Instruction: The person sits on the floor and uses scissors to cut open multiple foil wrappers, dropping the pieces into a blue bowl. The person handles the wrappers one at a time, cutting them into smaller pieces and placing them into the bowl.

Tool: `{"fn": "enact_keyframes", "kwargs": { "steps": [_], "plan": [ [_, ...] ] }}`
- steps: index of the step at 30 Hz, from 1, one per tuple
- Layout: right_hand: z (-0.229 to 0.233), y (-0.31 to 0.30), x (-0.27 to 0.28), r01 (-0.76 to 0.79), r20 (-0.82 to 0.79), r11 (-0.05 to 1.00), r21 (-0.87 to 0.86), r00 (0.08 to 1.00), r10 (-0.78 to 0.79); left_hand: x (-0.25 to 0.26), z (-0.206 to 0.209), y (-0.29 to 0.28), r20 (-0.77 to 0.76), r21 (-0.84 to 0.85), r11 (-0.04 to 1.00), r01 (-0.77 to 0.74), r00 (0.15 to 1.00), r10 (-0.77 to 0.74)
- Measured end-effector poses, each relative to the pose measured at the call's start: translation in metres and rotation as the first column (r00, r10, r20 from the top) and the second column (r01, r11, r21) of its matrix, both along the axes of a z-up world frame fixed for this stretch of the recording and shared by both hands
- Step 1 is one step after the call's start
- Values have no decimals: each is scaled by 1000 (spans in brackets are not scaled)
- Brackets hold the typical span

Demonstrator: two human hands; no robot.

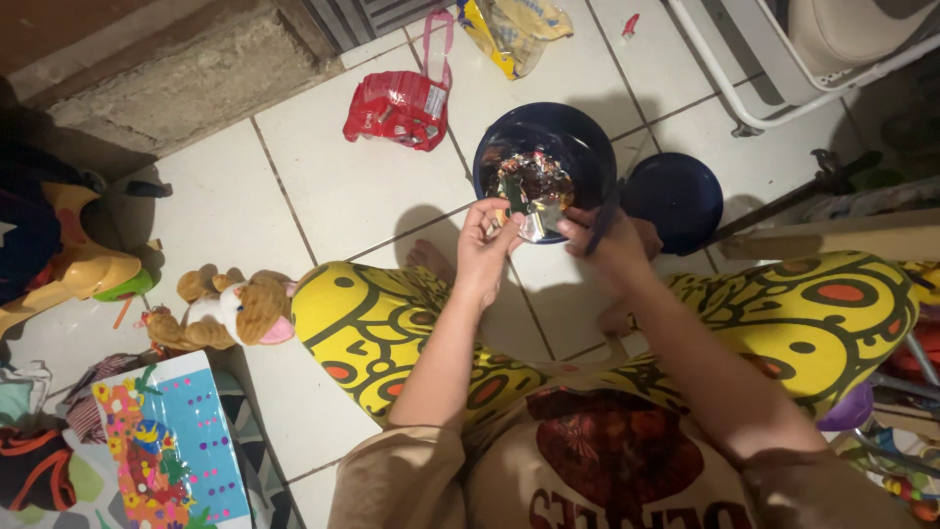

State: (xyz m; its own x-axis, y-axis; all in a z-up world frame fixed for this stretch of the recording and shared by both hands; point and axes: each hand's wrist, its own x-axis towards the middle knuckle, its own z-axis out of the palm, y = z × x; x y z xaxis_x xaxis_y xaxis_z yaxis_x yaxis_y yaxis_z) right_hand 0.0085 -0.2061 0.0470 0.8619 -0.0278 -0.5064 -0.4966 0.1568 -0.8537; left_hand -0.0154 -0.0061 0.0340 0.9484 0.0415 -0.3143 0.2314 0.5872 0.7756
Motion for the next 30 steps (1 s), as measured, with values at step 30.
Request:
{"fn": "enact_keyframes", "kwargs": {
  "steps": [30],
  "plan": [
    [-32, -37, -59, -470, -50, 882, -18, 882, 469, 19, -15, 11, -189, 261, 930, -260, 931, 313]
  ]
}}
